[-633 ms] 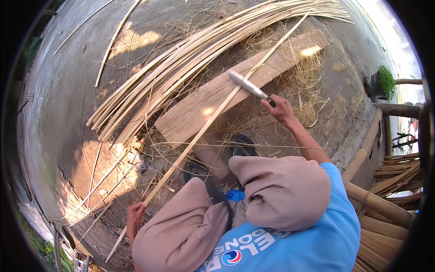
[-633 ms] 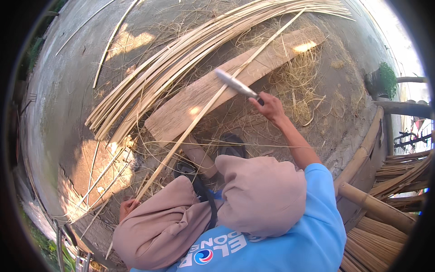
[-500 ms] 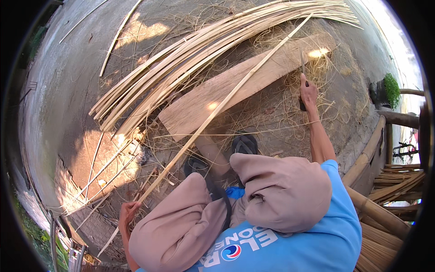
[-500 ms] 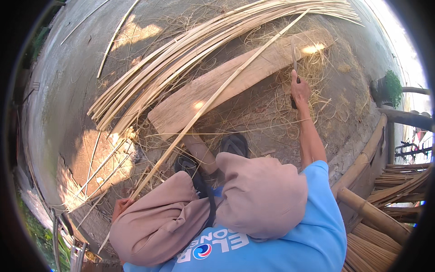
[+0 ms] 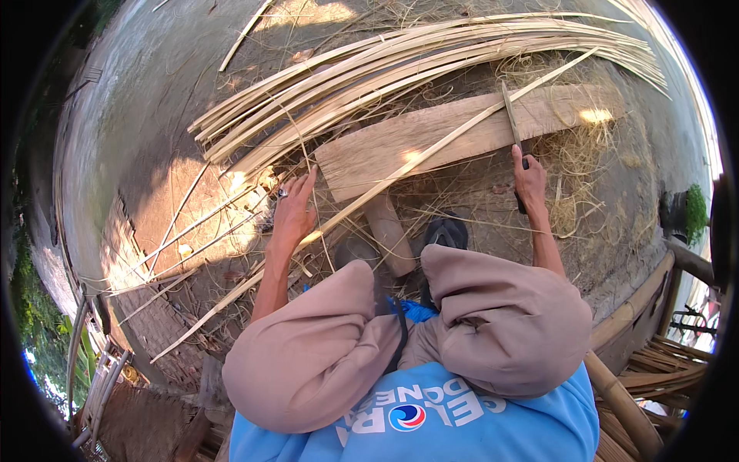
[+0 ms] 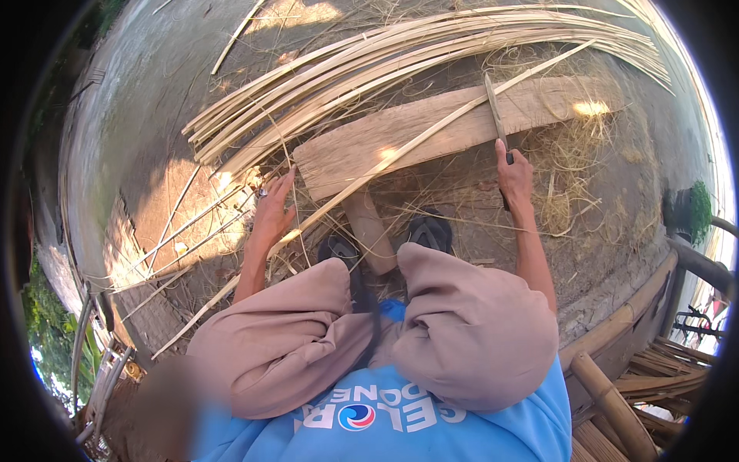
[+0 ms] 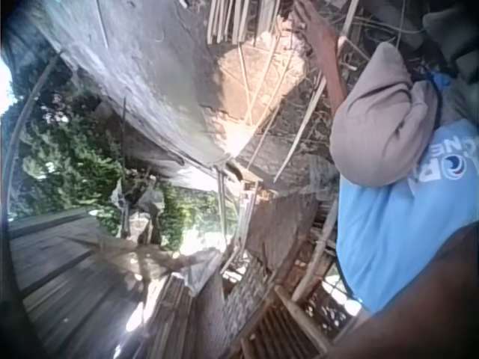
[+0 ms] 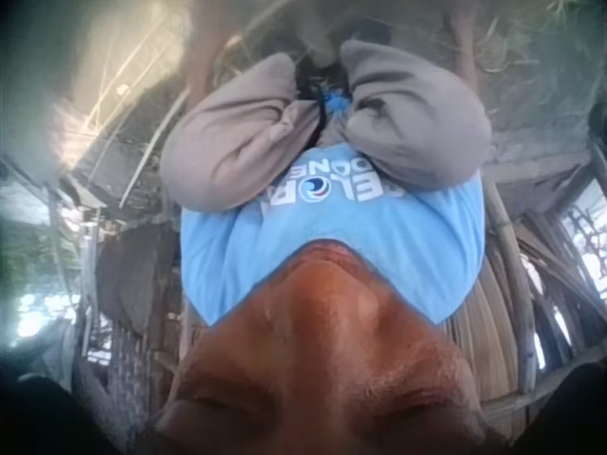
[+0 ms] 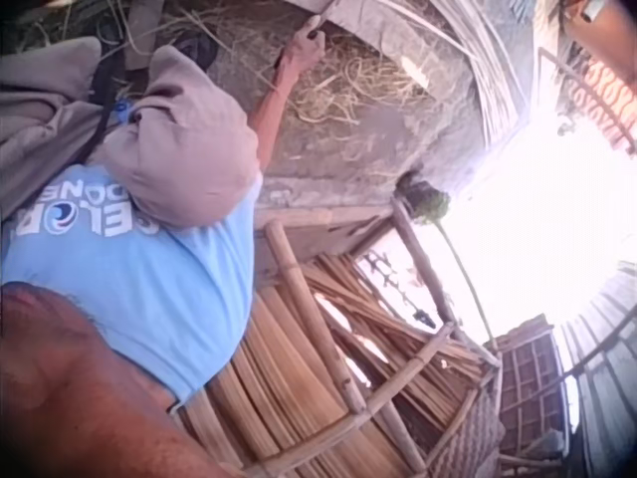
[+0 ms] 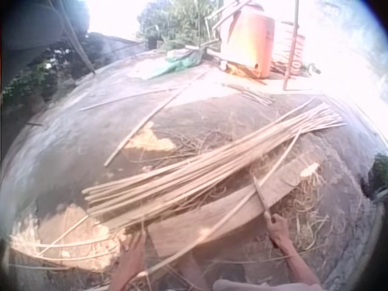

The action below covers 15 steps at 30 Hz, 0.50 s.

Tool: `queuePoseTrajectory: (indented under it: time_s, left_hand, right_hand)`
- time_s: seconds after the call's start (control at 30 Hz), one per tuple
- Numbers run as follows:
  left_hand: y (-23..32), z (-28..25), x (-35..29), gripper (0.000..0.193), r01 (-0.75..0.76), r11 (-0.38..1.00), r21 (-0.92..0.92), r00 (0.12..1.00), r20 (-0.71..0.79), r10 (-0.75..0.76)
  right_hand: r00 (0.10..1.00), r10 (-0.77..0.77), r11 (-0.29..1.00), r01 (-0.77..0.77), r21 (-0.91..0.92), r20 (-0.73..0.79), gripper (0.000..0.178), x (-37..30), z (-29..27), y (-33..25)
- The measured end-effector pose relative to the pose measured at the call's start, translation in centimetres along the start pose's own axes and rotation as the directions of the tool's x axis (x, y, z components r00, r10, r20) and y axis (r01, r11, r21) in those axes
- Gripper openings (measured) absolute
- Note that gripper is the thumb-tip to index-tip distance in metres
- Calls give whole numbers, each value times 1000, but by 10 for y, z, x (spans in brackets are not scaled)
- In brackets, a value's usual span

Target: The person splits long bamboo strips into thinner slivers using a knife on a wooden board. They repeatedly position each strip, split it lengthwise, and set the resulting slivers aside.

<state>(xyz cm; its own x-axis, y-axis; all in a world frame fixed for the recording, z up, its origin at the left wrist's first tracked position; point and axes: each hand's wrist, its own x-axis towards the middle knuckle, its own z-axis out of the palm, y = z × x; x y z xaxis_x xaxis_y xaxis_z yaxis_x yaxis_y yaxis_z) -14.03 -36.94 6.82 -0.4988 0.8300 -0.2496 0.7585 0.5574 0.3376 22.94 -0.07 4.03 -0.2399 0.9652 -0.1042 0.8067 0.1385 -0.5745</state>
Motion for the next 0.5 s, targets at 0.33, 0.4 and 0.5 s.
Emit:
queuePoseTrajectory:
  time_s: [0.33,0.4,0.5]
  left_hand:
    - [-21,18,10,58,228,738,-635,967,233,-99]
    - [-26,31,7,53,-18,855,-519,998,-57,-14]
    - [-21,39,8,40,-65,844,-532,988,-152,-20]
  right_hand:
    - [1000,26,997,-25,75,-12,73,-3,18,11]
    - [999,33,996,-32,88,-13,72,-3,21,5]
    - [999,33,994,-31,103,-22,72,-4,21,5]
